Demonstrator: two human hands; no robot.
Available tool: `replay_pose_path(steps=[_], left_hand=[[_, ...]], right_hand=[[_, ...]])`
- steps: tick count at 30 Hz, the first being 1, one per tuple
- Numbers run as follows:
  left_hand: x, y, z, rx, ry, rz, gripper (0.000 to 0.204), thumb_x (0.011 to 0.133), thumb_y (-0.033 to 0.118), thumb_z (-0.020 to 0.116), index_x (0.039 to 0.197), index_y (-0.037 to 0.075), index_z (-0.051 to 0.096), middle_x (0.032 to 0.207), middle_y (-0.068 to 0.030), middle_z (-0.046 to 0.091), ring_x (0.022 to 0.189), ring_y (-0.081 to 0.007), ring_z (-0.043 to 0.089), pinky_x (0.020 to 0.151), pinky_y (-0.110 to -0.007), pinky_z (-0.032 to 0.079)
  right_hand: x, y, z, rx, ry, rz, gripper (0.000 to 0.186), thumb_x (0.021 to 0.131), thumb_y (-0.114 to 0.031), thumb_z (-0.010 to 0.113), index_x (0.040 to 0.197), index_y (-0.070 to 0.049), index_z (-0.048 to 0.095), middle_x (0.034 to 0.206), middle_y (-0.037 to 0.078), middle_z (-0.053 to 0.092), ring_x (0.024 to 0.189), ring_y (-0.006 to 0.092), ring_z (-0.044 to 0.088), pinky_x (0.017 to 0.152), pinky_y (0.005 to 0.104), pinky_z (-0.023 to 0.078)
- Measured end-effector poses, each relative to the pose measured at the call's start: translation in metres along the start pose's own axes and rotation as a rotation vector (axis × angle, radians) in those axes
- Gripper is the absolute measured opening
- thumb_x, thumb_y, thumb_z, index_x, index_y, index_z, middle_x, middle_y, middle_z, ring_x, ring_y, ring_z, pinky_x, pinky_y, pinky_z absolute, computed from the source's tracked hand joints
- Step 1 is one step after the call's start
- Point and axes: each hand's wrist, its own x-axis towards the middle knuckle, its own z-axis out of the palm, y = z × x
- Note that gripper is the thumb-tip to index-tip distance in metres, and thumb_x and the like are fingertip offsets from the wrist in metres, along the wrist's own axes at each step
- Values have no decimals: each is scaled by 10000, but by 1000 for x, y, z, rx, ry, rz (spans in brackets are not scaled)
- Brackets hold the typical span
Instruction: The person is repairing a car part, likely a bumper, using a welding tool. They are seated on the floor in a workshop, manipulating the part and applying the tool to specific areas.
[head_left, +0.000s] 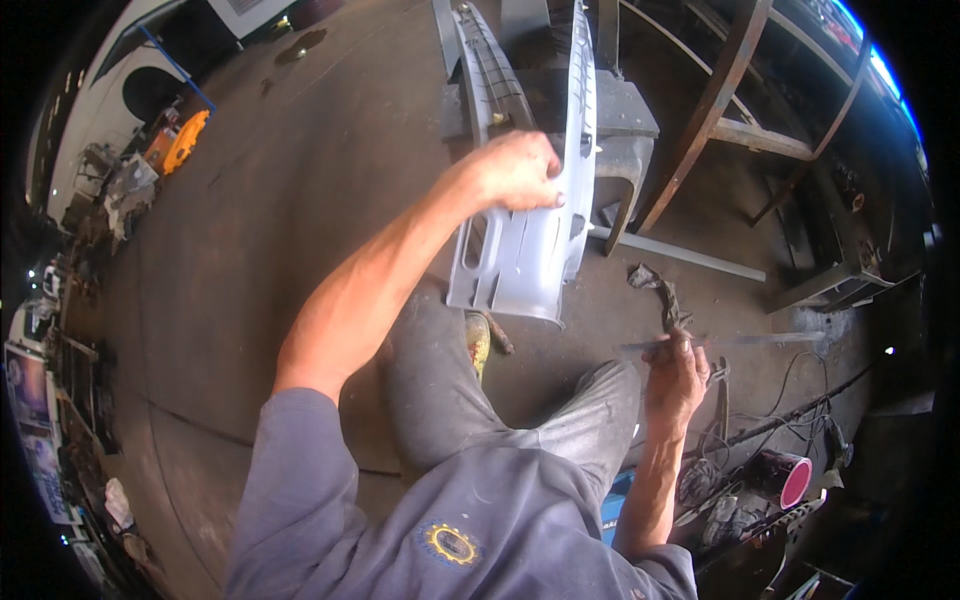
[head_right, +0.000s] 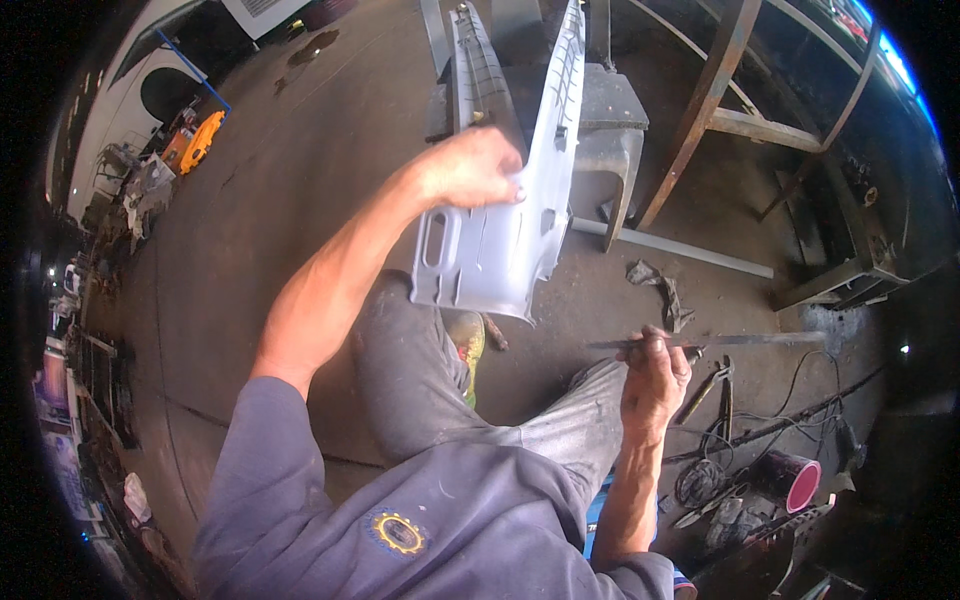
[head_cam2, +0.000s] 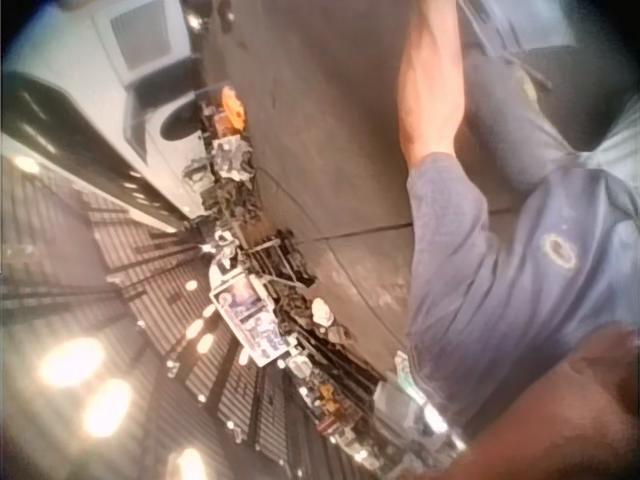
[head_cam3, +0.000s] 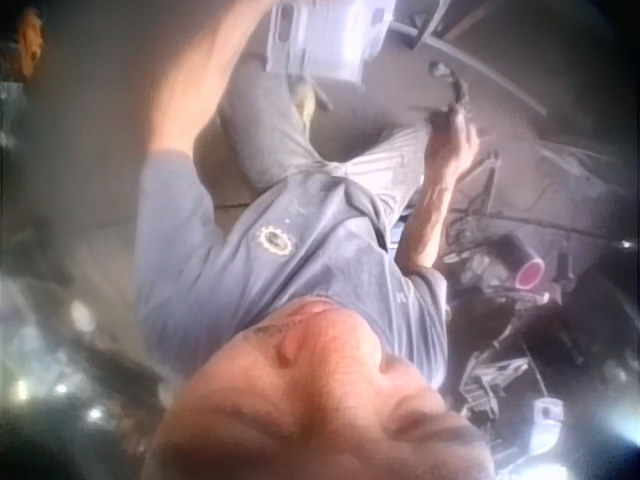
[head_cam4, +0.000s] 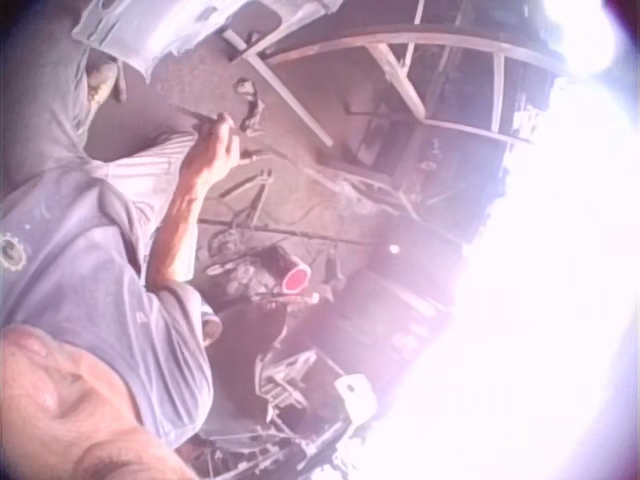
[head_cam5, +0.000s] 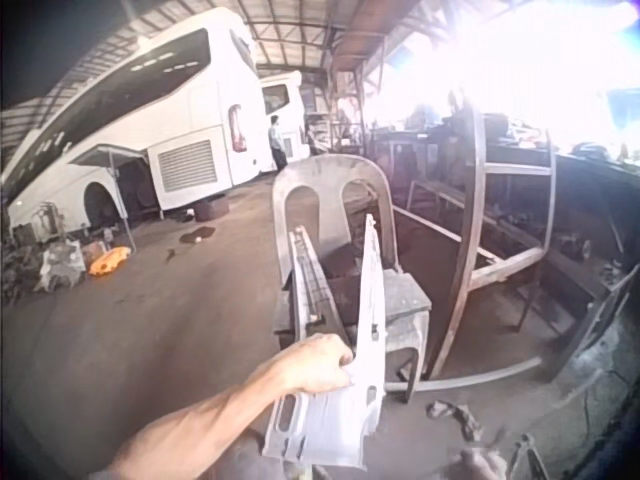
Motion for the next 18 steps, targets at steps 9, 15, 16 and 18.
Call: replay_pose_path(steps=[9, 15, 16, 18], left_hand=[[-3, 11, 18, 45, 153, 44, 363, 811, 345, 727, 845, -13, 681, 855, -220, 679, 835, -327, 674, 781, -428, 516], [-19, 9, 58, -284, 57, 136, 472, 807, 234, 749, 1121, -97, 629, 1063, -289, 666, 1075, -356, 649, 928, -393, 497], [-21, 9, 67, -302, 25, 164, 535, 799, 216, 755, 1182, -113, 578, 1089, -306, 652, 1105, -357, 635, 948, -388, 489], [-25, 8, 81, -333, -28, 216, 680, 782, 179, 768, 1303, -144, 477, 1142, -340, 623, 1166, -358, 609, 989, -377, 471]], right_hand=[[-16, -23, 87, -724, -166, -396, 218, 907, 5, 615, 1122, 35, 600, 881, 147, 712, 781, 193, 707, 700, 292, 564], [-19, -8, 84, -1142, -239, -554, 203, 854, 47, 638, 1056, 32, 645, 875, 154, 717, 798, 233, 715, 713, 308, 552], [-22, -5, 80, -1142, -241, -536, 219, 839, 66, 634, 1055, 29, 648, 884, 153, 715, 788, 250, 713, 710, 311, 550], [-27, -5, 74, -1175, -262, -600, 224, 835, 77, 628, 1053, 29, 648, 877, 159, 711, 776, 259, 711, 701, 314, 548]])
